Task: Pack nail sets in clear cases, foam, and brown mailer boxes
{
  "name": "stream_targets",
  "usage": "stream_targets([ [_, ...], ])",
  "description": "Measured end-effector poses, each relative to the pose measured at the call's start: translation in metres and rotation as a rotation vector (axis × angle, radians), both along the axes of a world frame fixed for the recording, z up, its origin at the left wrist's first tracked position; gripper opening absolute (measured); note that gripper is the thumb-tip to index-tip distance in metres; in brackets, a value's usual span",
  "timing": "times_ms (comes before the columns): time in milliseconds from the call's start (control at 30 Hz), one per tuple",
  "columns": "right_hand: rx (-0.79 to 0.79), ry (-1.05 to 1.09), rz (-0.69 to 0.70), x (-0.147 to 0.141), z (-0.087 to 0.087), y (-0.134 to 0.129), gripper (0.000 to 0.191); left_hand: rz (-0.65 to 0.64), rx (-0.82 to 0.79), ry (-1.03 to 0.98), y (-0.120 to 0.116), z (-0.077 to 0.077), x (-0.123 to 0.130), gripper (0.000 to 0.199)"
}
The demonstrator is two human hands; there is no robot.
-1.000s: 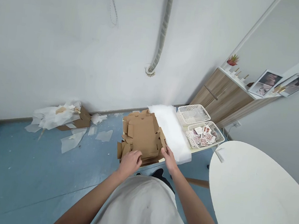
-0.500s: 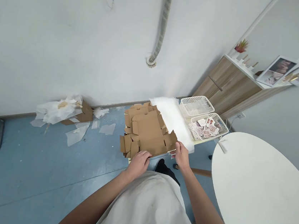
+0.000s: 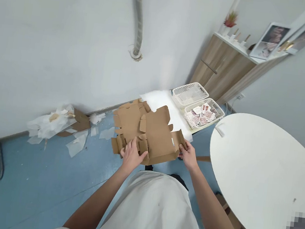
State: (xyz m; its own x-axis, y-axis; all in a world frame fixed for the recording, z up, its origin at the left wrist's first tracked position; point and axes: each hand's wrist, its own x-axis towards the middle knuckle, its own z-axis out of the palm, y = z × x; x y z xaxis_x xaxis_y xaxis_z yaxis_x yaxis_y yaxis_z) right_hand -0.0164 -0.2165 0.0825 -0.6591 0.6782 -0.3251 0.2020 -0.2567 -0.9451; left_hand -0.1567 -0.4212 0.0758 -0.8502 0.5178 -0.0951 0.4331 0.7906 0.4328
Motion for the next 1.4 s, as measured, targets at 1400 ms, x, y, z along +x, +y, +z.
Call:
stream_targets([
  [1400,-0.042,-0.314,-1.107,0.334,-0.051,0.053,0.032,-0.893,0.199,-0.622,0.313,-0.038,0.191,0.028],
])
